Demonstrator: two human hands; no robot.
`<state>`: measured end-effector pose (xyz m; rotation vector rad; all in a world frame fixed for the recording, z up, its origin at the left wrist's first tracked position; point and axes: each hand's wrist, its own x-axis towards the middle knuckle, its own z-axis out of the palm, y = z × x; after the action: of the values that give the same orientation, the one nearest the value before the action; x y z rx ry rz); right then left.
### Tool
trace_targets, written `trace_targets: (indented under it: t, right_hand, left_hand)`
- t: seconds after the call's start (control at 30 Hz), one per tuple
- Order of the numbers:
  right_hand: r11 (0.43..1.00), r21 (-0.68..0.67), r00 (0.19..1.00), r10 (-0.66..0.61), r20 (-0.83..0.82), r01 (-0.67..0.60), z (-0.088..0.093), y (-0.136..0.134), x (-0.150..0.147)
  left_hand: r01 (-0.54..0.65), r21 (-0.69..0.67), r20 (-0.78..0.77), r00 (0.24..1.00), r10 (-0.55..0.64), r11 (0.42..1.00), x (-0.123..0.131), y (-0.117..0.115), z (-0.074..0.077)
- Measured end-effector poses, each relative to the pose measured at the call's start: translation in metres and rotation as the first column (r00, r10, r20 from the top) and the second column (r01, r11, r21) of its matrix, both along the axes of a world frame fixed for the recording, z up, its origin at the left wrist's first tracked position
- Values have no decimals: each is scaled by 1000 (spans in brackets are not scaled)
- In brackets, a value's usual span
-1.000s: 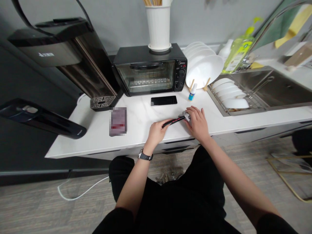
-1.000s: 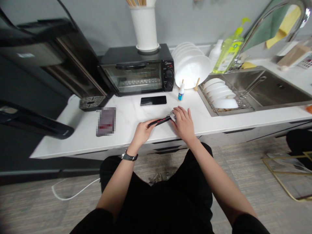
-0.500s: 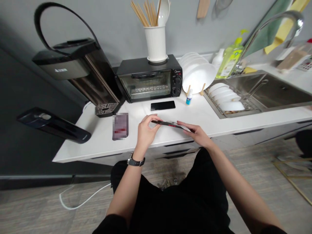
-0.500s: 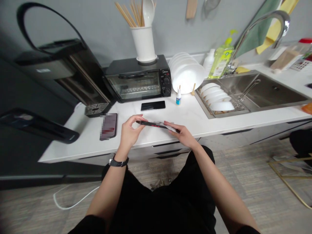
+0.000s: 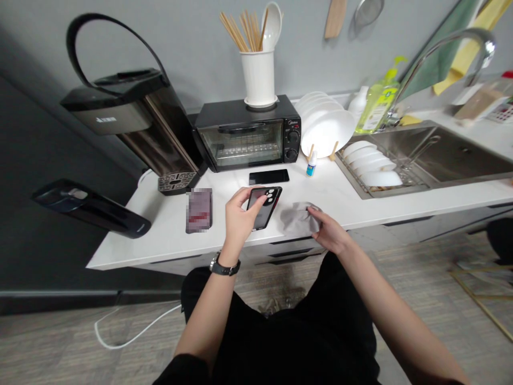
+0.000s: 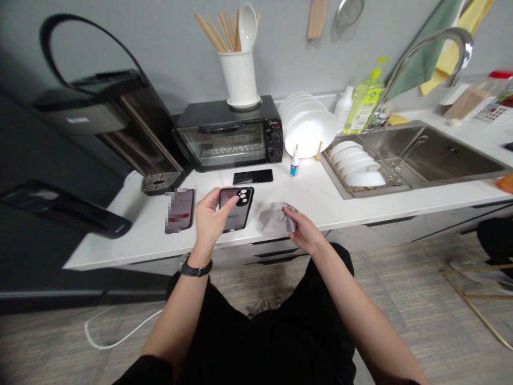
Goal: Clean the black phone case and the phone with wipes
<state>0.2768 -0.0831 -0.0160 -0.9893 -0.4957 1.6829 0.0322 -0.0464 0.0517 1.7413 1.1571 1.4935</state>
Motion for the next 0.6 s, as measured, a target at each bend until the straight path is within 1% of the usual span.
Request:
trace_targets:
  t: [0.1,0.2,0.3,0.37,0.47,0.53,0.6]
  right_hand:
    - [999,-33,999,-41,-1,41,3,0,-4]
    - [999,53,999,-4,41,2,2,1,-7]
    - [993,113,998,8,66,-16,0,2,-10]
    - [995,99,998,-17,55,11,-1,2,-12]
    - [997,54,999,-51,14,50,4,0,-17]
    - [997,36,998,-63,-16,64,10,-3,-20]
    - [997,36,997,-66,-35,67,16,-5,-23]
  left_hand:
    - [3,38,-14,1000,-3,999,2,2,-5]
    - [-8,70,-10,1000,9,998,4,3,-6]
    - [30,72,-20,999,-29,997,5,3,-9]
    - [84,34,-52,995,-82,996,5,2,-13]
    - [145,-81,-67,986,-150,986,5,1,-21]
    - [170,-157,-18,984,-175,973,5,0,-23]
    - [211,-208,55,977,-204,955,6,-1,-21]
